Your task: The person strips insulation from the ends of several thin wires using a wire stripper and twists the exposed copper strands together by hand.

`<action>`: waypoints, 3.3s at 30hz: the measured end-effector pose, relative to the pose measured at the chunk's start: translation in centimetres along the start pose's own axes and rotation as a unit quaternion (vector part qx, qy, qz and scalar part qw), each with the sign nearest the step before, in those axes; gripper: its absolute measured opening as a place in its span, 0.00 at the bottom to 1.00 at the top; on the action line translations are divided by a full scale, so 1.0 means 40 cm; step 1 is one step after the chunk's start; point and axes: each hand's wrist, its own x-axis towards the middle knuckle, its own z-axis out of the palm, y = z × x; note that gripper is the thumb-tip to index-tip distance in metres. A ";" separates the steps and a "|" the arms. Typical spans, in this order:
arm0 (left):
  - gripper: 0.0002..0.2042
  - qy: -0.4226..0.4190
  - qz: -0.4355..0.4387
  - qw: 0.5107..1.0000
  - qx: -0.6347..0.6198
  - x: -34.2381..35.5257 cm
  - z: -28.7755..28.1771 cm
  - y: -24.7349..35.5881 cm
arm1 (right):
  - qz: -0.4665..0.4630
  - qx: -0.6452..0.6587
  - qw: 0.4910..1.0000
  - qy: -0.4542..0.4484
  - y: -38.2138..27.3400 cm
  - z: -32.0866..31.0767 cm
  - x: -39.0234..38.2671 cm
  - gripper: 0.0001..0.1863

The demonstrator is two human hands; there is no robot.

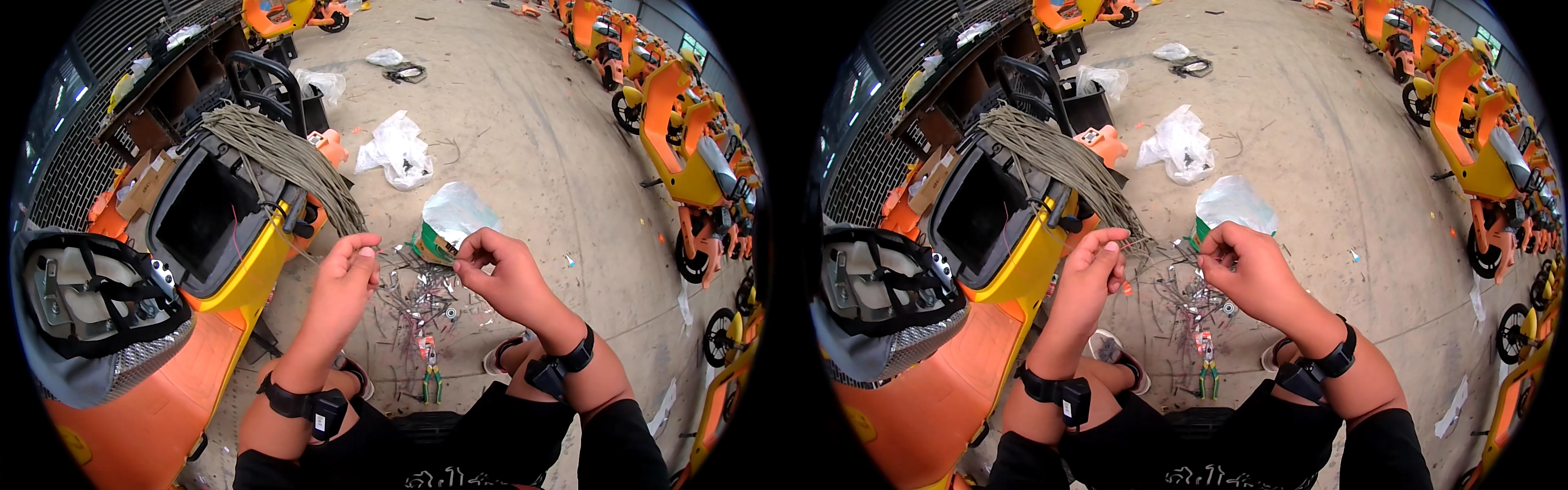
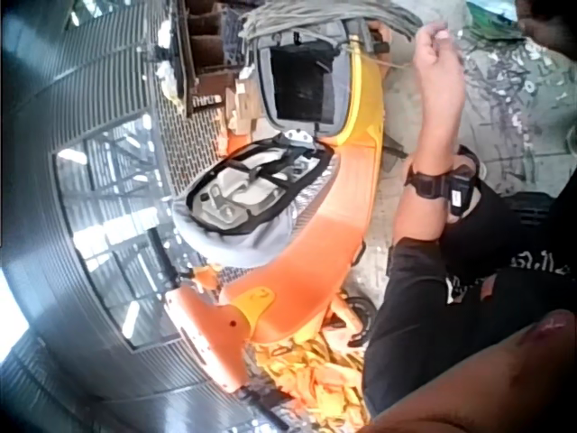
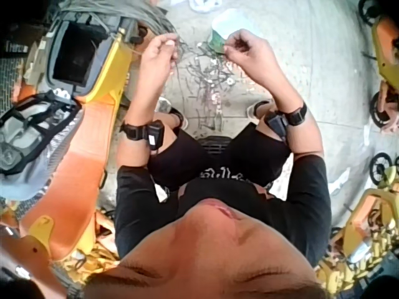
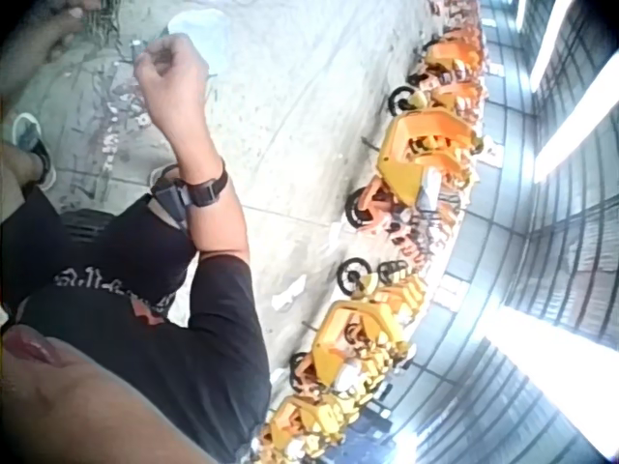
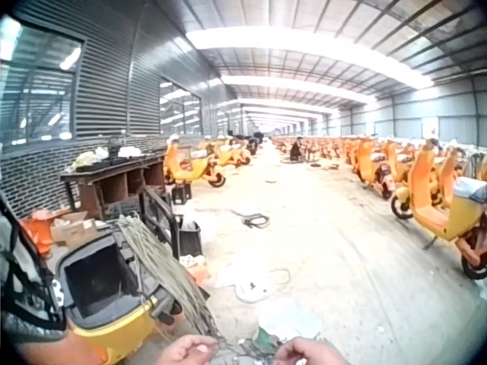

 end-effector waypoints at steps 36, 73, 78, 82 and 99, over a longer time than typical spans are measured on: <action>0.13 -0.142 -0.022 0.990 0.015 -0.015 0.034 -0.001 | -0.156 -0.020 0.981 0.111 0.014 0.051 0.020 0.07; 0.17 -0.103 -0.092 0.989 -0.047 -0.034 0.036 0.035 | 0.035 0.003 0.994 0.101 0.002 0.052 0.008 0.10; 0.16 -0.095 -0.091 0.990 -0.040 -0.038 0.034 0.032 | 0.005 -0.014 0.999 0.051 -0.010 0.054 0.003 0.10; 0.14 -0.094 -0.070 0.993 -0.006 -0.037 0.039 0.023 | -0.027 -0.028 0.999 0.024 -0.004 0.052 0.005 0.09; 0.14 -0.055 0.035 0.987 0.144 -0.029 0.019 -0.015 | 0.061 -0.092 0.990 0.087 0.102 0.047 0.062 0.10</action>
